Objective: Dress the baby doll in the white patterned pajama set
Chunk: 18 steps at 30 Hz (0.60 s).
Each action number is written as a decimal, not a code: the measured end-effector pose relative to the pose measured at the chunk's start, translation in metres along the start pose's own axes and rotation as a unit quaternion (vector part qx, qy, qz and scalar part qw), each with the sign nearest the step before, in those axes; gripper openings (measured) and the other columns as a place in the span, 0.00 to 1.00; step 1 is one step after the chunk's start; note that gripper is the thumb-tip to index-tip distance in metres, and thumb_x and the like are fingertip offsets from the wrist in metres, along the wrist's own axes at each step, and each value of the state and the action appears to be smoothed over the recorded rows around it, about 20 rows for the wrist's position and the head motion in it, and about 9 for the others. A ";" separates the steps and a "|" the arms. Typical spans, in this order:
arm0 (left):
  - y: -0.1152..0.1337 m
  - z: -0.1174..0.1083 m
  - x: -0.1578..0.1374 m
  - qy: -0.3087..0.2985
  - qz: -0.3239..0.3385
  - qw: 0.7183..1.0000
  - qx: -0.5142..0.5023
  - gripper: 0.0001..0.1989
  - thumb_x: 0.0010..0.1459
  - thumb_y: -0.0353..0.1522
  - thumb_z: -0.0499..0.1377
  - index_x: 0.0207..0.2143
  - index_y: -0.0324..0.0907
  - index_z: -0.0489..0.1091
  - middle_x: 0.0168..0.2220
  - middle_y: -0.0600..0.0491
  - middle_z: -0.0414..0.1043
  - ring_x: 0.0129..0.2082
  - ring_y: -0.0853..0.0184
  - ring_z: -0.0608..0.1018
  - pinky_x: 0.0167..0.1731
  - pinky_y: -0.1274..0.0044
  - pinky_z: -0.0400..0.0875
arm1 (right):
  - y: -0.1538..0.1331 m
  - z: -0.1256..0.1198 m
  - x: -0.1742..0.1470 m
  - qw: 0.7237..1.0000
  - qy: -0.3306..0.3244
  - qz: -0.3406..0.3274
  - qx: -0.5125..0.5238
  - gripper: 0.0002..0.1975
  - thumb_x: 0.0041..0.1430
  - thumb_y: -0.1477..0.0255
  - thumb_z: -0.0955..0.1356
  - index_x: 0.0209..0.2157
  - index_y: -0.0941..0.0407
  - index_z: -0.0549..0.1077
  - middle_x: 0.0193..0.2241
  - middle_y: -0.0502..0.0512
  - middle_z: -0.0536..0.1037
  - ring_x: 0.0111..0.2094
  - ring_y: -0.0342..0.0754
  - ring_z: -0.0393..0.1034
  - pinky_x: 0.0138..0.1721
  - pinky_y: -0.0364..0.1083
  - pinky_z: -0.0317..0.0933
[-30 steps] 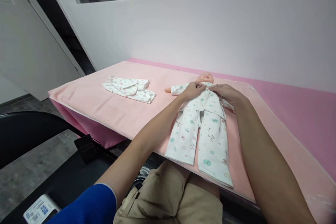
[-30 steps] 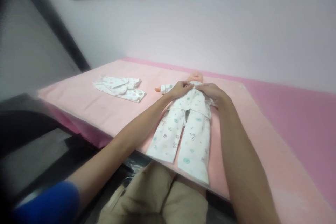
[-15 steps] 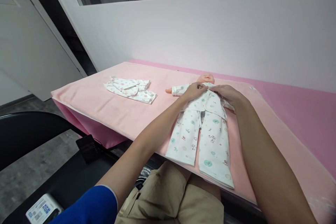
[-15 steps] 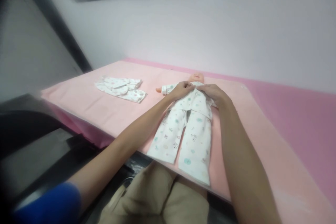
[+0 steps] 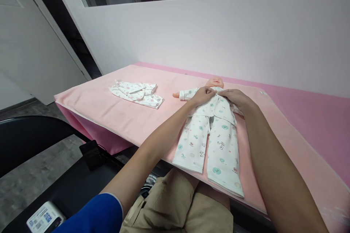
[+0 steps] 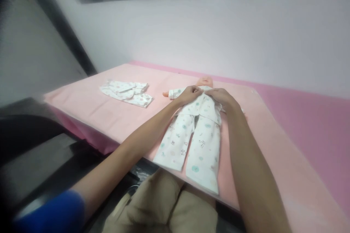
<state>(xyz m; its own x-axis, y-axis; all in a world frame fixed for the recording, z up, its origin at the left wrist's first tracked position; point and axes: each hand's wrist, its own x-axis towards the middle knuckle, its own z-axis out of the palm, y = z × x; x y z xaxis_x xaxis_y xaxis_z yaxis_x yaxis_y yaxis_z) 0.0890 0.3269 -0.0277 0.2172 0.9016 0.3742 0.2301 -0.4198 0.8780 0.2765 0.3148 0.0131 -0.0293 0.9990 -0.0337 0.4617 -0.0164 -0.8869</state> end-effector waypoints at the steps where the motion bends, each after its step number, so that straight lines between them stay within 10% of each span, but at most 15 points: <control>1: -0.001 0.000 0.000 0.002 -0.002 1.000 -0.001 0.12 0.63 0.39 0.60 0.32 0.40 0.69 0.29 0.56 0.65 0.33 0.67 0.70 0.41 0.74 0.65 | 0.000 0.000 0.001 1.000 -0.002 0.008 0.001 0.12 0.51 0.66 0.78 0.35 0.58 0.81 0.24 0.57 0.80 0.27 0.49 0.73 0.25 0.43 0.64; 18: 0.006 0.001 -0.003 0.017 -0.022 0.999 0.034 0.09 0.64 0.37 0.58 0.32 0.42 0.66 0.32 0.54 0.70 0.36 0.66 0.72 0.42 0.74 0.65 | -0.001 -0.002 0.006 0.997 -0.008 0.017 -0.069 0.21 0.50 0.54 0.77 0.38 0.57 0.83 0.31 0.59 0.82 0.28 0.51 0.74 0.26 0.46 0.64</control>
<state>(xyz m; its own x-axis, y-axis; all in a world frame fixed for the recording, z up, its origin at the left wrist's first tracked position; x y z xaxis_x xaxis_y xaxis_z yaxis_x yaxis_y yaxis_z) 0.0910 0.3220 -0.0236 0.1738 0.9222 0.3455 0.3040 -0.3840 0.8719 0.2777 0.3209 0.0143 -0.0257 0.9971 -0.0710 0.5797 -0.0430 -0.8137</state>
